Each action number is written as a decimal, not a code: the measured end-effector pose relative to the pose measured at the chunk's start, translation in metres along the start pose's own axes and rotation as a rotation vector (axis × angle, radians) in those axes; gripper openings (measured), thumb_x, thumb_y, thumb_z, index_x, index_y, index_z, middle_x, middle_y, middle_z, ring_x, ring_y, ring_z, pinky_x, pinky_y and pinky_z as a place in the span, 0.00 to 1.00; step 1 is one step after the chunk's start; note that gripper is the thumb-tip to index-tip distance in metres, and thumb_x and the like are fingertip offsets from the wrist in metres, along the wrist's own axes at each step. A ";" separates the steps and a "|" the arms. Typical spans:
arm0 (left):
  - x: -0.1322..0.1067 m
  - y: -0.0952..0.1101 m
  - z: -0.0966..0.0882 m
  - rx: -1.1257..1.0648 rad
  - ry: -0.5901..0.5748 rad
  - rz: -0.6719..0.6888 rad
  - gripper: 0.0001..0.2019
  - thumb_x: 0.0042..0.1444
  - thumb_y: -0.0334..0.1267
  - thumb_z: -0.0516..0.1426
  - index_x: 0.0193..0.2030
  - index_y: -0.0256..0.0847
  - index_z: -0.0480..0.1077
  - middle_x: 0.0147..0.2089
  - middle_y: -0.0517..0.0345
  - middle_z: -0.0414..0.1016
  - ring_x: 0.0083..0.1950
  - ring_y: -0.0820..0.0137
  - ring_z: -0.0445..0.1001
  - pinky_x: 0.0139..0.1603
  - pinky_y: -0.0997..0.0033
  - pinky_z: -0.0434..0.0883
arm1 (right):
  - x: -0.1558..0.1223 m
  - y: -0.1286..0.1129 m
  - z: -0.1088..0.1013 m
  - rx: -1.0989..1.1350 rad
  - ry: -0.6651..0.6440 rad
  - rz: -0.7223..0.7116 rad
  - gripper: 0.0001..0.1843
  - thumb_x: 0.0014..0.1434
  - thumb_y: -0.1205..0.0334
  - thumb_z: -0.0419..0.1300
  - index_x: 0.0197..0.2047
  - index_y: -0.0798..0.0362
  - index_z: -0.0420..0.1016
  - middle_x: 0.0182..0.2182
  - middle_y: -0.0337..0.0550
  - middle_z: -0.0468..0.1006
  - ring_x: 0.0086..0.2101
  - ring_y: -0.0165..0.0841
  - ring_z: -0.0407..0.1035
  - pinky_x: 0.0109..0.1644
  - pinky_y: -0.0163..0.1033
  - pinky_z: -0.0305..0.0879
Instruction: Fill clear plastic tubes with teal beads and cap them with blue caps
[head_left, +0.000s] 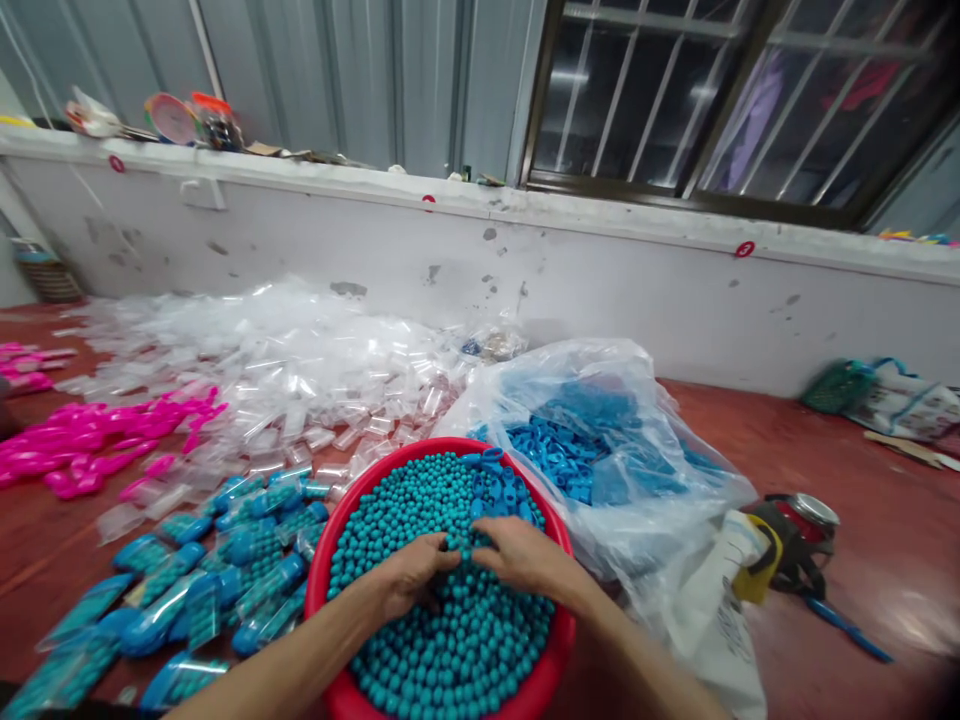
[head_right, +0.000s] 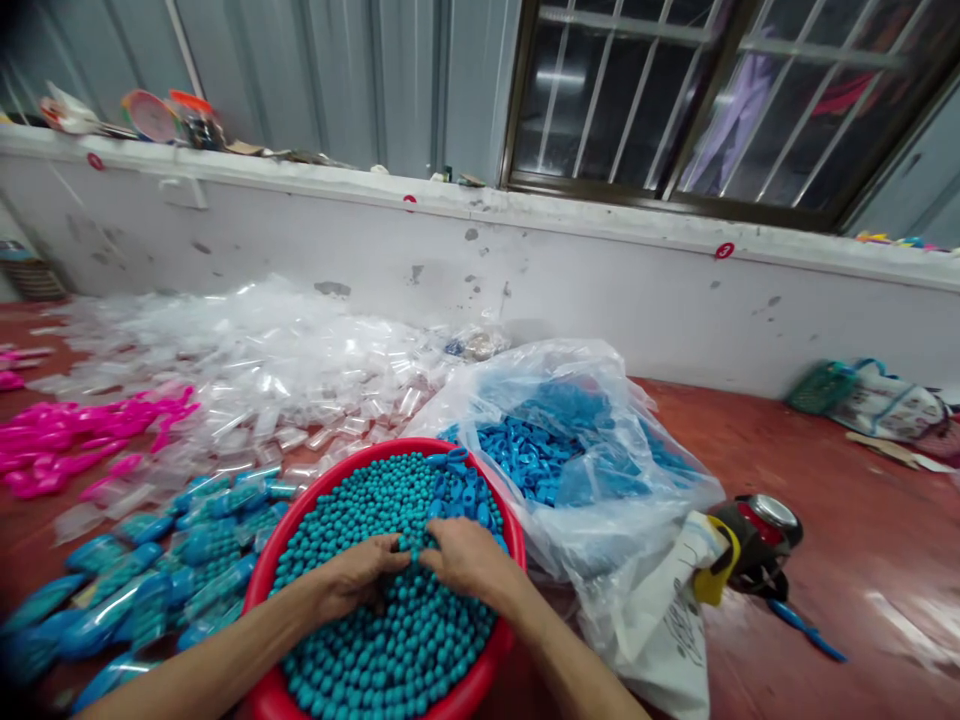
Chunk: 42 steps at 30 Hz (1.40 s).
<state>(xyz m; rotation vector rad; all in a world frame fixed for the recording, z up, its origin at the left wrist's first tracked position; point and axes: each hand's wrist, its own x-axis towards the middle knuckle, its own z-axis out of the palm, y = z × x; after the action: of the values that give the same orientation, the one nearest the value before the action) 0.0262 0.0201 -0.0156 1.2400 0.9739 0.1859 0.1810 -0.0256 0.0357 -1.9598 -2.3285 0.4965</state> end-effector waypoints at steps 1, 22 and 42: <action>-0.001 0.000 0.000 -0.066 -0.020 -0.006 0.14 0.40 0.47 0.55 0.31 0.42 0.58 0.20 0.69 0.58 0.18 0.76 0.59 0.19 0.76 0.58 | 0.007 0.001 -0.006 -0.051 0.082 0.078 0.12 0.57 0.57 0.50 0.38 0.52 0.70 0.36 0.45 0.77 0.38 0.36 0.71 0.38 0.36 0.61; -0.027 -0.007 -0.011 -0.110 0.211 0.214 0.16 0.48 0.48 0.52 0.38 0.39 0.61 0.27 0.63 0.66 0.25 0.73 0.67 0.18 0.79 0.56 | 0.013 -0.013 0.015 0.284 0.202 -0.209 0.15 0.58 0.65 0.48 0.49 0.55 0.62 0.43 0.48 0.72 0.44 0.35 0.66 0.45 0.36 0.60; -0.033 -0.005 0.001 -0.268 0.292 0.319 0.28 0.47 0.45 0.53 0.53 0.35 0.55 0.20 0.69 0.62 0.13 0.80 0.59 0.10 0.82 0.51 | 0.007 -0.024 0.023 0.643 0.235 -0.290 0.15 0.60 0.66 0.45 0.30 0.54 0.71 0.21 0.35 0.66 0.23 0.27 0.59 0.29 0.31 0.56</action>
<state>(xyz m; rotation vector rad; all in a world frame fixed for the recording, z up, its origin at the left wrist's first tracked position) 0.0049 -0.0024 -0.0031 1.1308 0.9573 0.7413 0.1515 -0.0274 0.0196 -1.2890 -1.9279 0.8091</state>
